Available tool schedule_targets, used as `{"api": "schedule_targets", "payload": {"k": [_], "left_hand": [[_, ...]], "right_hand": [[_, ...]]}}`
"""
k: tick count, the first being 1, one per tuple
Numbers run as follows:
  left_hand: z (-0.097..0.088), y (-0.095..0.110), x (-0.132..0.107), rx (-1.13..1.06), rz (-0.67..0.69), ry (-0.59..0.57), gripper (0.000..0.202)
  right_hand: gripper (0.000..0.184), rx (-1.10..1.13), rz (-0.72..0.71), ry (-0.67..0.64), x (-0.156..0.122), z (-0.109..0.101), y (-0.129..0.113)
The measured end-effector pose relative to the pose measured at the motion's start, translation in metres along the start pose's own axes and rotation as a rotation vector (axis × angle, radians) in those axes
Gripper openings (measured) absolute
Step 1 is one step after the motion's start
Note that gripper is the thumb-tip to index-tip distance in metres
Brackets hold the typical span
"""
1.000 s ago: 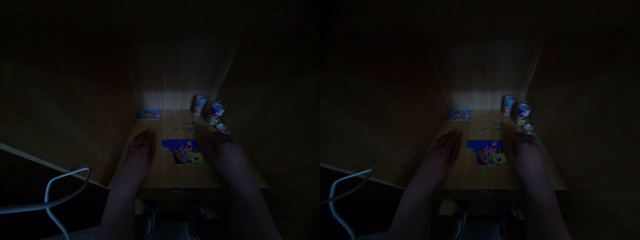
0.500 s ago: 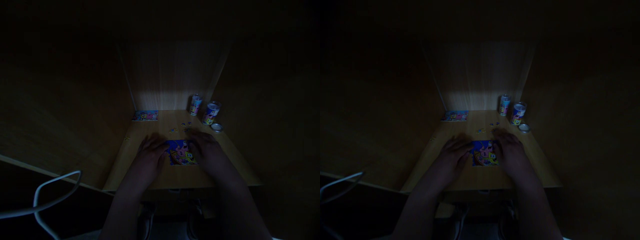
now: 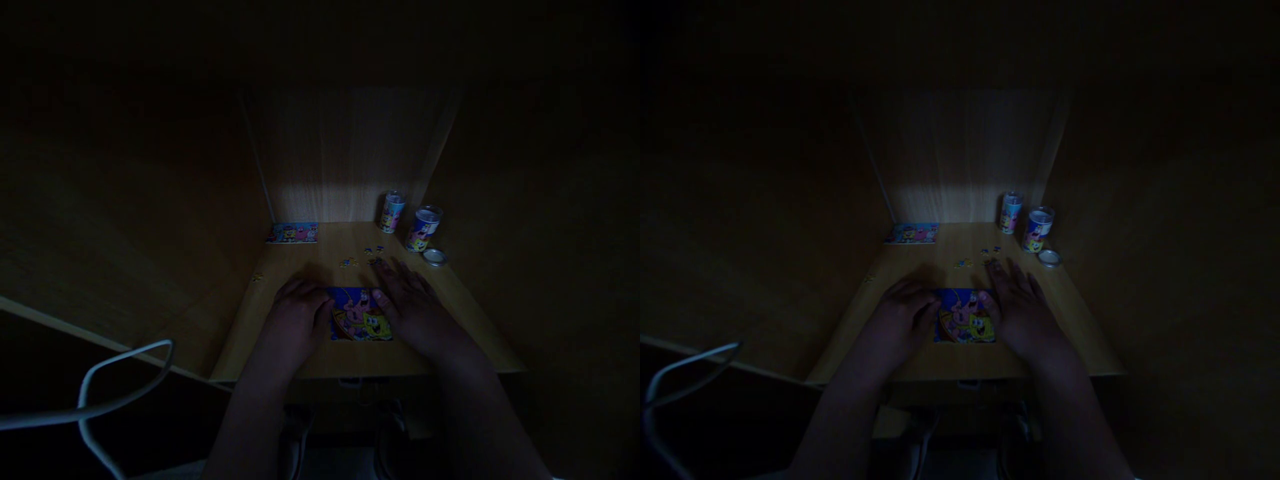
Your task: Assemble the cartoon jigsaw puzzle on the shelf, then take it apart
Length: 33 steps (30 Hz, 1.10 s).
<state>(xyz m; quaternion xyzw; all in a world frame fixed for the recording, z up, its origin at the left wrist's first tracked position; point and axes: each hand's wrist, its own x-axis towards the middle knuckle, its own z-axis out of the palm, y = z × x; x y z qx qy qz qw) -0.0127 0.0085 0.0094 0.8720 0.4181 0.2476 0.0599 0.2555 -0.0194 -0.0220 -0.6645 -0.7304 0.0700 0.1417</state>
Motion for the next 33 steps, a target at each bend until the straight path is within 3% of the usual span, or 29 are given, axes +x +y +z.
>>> {"api": "schedule_targets", "payload": {"k": [15, 26, 33], "left_hand": [[0.000, -0.001, -0.001, 0.020, -0.066, 0.030, 0.017], [-0.002, 0.001, -0.002, 0.021, -0.044, 0.014, 0.017], [-0.002, 0.000, -0.001, 0.024, -0.046, 0.002, 0.016]], "right_hand": [[0.076, -0.054, 0.050, 0.074, 0.003, 0.004, -0.003], [0.076, -0.056, 0.047, 0.044, 0.006, 0.008, -0.002], [0.060, -0.086, 0.057, 0.226, 0.007, 0.007, 0.003]]}}
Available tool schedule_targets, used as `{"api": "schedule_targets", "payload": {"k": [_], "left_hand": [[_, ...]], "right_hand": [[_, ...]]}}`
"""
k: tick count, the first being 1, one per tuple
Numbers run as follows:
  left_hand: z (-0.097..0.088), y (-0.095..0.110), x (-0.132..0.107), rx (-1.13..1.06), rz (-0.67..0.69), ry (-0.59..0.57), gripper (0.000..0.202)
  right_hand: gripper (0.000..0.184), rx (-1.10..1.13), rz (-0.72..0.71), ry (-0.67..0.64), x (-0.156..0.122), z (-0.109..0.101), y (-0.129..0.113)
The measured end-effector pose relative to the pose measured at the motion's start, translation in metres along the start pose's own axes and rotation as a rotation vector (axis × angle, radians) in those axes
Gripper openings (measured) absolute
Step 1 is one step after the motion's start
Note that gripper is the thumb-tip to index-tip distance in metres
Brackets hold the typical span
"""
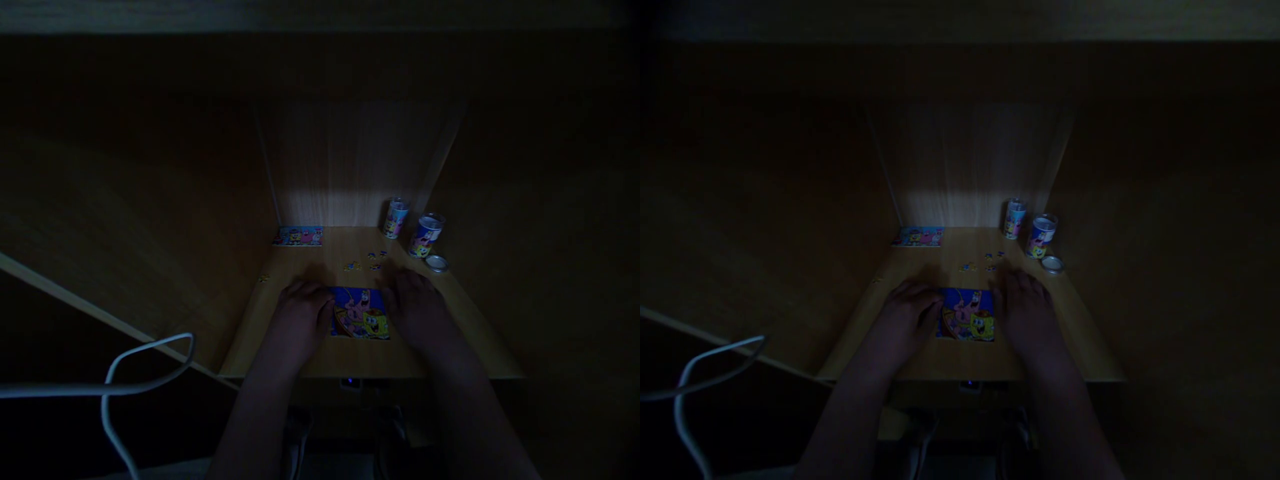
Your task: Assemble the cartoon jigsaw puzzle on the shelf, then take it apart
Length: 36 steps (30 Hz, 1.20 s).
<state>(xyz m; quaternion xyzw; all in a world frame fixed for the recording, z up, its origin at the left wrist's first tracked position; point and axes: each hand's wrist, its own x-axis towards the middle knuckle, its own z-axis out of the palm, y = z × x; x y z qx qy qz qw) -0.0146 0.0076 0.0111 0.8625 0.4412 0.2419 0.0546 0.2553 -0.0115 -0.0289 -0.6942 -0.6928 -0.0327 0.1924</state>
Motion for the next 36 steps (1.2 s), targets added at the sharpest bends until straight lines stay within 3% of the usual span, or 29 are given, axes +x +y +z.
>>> {"api": "schedule_targets", "payload": {"k": [8, 12, 21, 27, 30, 32, 36], "left_hand": [[0.005, -0.005, -0.001, -0.036, 0.027, 0.010, 0.018], [0.005, -0.005, -0.001, -0.047, 0.025, 0.031, 0.021], [0.004, -0.008, 0.000, -0.053, -0.002, 0.067, 0.026], [0.006, -0.007, 0.000, -0.096, 0.061, 0.046, 0.027], [0.005, -0.006, -0.001, -0.128, 0.053, 0.083, 0.031], [0.003, -0.006, -0.001, -0.156, 0.042, 0.108, 0.033], [-0.002, -0.004, -0.003, -0.205, 0.055, 0.164, 0.028]], "right_hand": [[0.033, -0.007, 0.125, -0.016, 0.003, -0.022, 0.002], [0.040, -0.067, 0.235, 0.057, -0.003, -0.024, 0.007], [0.042, -0.090, 0.230, 0.013, -0.004, -0.019, 0.018], [0.025, 0.325, 0.274, 0.024, -0.001, -0.032, 0.005], [0.030, 0.611, 0.233, 0.060, -0.003, -0.036, -0.007], [0.037, 0.797, 0.202, 0.021, -0.005, -0.035, -0.016], [0.031, 1.078, 0.176, -0.094, -0.009, -0.031, -0.034]]}}
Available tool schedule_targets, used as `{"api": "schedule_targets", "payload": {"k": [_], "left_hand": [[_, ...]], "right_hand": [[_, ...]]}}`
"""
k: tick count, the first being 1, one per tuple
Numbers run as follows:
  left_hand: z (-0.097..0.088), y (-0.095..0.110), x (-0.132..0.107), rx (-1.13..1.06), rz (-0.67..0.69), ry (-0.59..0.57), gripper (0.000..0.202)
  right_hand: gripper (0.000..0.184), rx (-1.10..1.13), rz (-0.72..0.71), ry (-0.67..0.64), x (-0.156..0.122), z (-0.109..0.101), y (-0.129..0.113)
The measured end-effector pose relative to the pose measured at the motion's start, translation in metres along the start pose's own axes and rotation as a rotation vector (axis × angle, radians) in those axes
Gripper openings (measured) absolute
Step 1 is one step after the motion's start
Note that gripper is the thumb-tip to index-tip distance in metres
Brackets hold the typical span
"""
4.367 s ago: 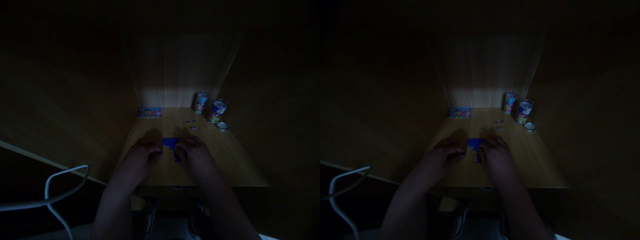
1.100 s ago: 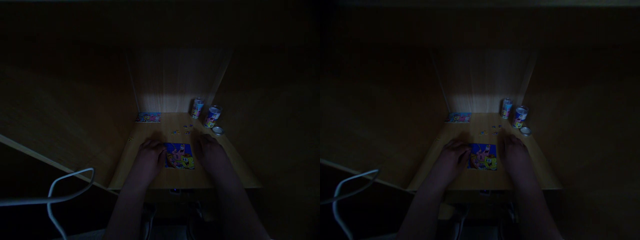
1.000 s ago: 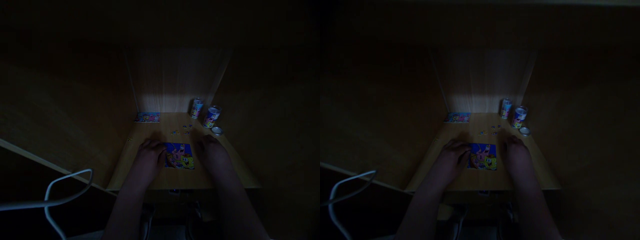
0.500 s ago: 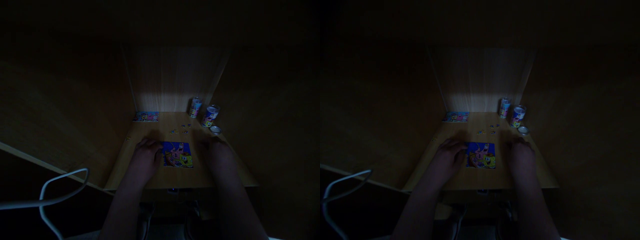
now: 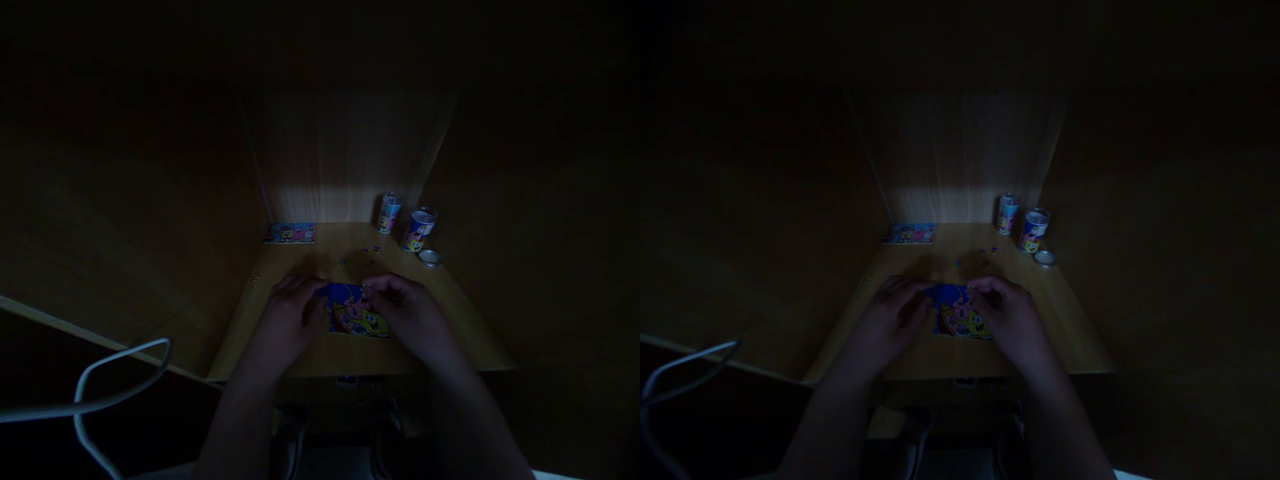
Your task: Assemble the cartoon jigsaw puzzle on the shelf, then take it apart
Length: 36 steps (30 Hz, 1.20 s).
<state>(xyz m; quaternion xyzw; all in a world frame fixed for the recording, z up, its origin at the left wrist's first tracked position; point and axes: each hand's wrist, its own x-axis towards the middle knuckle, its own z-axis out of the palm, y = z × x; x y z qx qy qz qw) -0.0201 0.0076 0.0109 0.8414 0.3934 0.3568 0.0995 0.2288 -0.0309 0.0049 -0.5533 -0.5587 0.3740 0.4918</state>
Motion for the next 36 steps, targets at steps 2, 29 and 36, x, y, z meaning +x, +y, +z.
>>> {"api": "schedule_targets", "payload": {"k": [2, 29, 36], "left_hand": [[-0.003, 0.003, -0.001, -0.007, 0.007, 0.029, 0.028], [-0.008, 0.024, 0.002, -0.097, 0.192, 0.230, 0.025], [-0.011, 0.024, 0.001, -0.097, 0.148, 0.213, 0.022]], "right_hand": [[0.029, 0.080, 0.001, -0.021, -0.002, 0.008, -0.004], [0.036, 0.657, 0.169, -0.127, -0.011, 0.047, -0.016], [0.036, 0.590, 0.145, -0.174, -0.009, 0.047, -0.012]]}}
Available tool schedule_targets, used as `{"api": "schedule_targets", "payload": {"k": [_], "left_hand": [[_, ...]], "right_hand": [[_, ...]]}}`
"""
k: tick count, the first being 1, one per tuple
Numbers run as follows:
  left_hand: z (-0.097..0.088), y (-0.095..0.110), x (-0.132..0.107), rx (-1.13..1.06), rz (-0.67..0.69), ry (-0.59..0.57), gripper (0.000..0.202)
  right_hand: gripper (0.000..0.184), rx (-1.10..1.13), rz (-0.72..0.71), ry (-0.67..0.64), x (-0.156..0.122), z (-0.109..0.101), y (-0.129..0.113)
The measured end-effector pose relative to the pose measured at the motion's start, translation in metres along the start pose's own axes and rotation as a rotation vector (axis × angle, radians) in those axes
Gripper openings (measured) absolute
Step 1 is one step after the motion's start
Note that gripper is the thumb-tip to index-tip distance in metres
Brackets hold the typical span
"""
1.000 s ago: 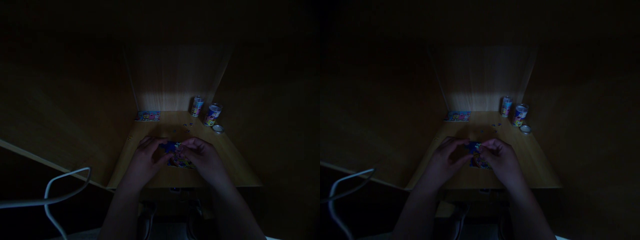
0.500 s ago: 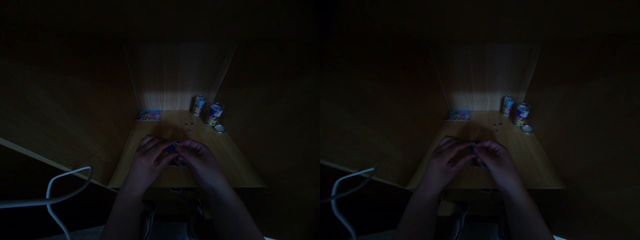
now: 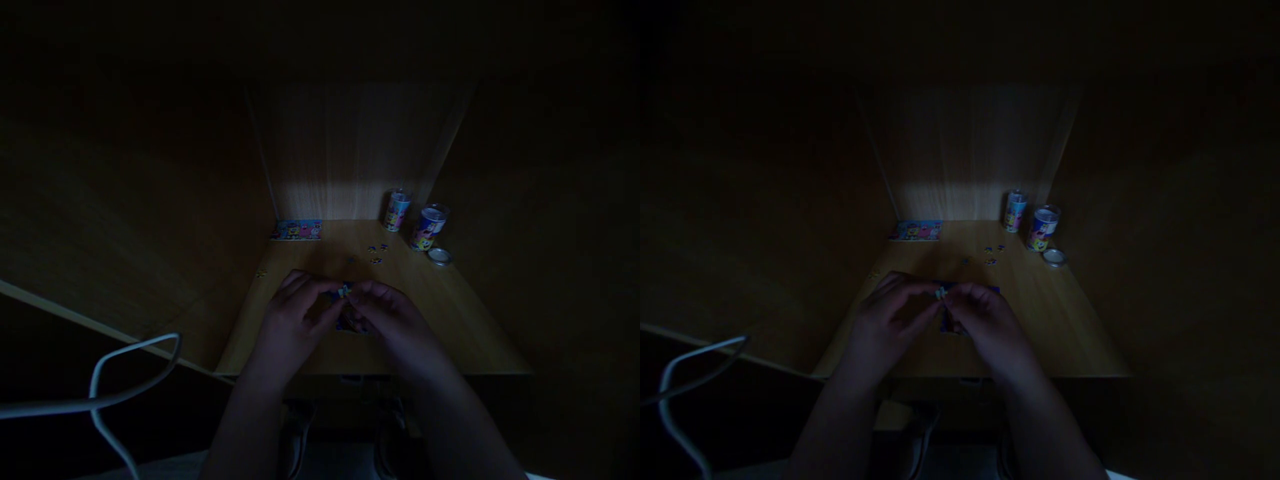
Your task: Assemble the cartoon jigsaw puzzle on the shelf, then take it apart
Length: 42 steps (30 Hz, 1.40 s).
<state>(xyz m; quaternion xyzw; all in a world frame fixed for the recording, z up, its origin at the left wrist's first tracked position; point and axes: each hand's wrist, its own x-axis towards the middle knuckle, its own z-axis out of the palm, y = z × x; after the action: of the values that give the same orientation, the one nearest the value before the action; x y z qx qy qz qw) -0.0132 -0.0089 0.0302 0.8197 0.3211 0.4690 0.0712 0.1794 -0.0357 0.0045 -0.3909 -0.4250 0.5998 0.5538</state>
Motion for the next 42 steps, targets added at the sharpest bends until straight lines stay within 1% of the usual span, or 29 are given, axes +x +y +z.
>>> {"api": "schedule_targets", "payload": {"k": [2, 4, 6, 9, 11, 13, 17, 20, 24, 28, 33, 38, 42], "left_hand": [[-0.003, -0.002, 0.000, 0.020, -0.019, -0.013, 0.021], [-0.006, -0.004, 0.000, 0.056, -0.045, -0.028, 0.018], [-0.009, -0.007, 0.000, 0.106, -0.077, -0.048, 0.017], [-0.013, -0.014, -0.003, 0.179, -0.141, -0.098, 0.017], [-0.017, -0.019, -0.004, 0.223, -0.193, -0.153, 0.017], [-0.020, -0.022, -0.005, 0.272, -0.250, -0.216, 0.017], [-0.025, -0.024, -0.005, 0.352, -0.363, -0.318, 0.013], [-0.025, -0.024, -0.005, 0.353, -0.434, -0.384, 0.008], [-0.023, -0.026, -0.007, 0.276, -0.480, -0.432, 0.007], [-0.020, -0.027, -0.007, 0.211, -0.482, -0.429, 0.010], [-0.016, -0.026, -0.005, 0.189, -0.497, -0.427, 0.013], [-0.013, -0.026, -0.008, 0.158, -0.501, -0.409, 0.013], [-0.009, -0.026, -0.010, 0.115, -0.489, -0.419, 0.014]], "right_hand": [[0.037, -0.115, -0.037, 0.029, -0.001, -0.003, -0.001], [0.034, -0.297, -0.108, 0.095, -0.001, -0.007, -0.004], [0.026, -0.550, -0.231, 0.177, 0.000, -0.014, -0.008], [0.013, -0.952, -0.431, 0.256, 0.003, -0.026, -0.011], [0.010, -1.125, -0.492, 0.259, 0.005, -0.034, -0.012], [0.008, -1.208, -0.516, 0.209, 0.006, -0.041, -0.010], [0.009, -1.243, -0.538, 0.018, 0.008, -0.045, -0.004], [0.009, -1.265, -0.525, -0.052, 0.010, -0.043, -0.001], [0.010, -1.273, -0.513, -0.063, 0.010, -0.041, -0.001], [0.010, -1.273, -0.501, -0.076, 0.010, -0.041, 0.000], [0.007, -1.289, -0.491, -0.078, 0.011, -0.043, 0.002], [0.009, -1.289, -0.480, -0.082, 0.011, -0.041, 0.000], [0.010, -1.278, -0.470, -0.085, 0.010, -0.040, -0.002]]}}
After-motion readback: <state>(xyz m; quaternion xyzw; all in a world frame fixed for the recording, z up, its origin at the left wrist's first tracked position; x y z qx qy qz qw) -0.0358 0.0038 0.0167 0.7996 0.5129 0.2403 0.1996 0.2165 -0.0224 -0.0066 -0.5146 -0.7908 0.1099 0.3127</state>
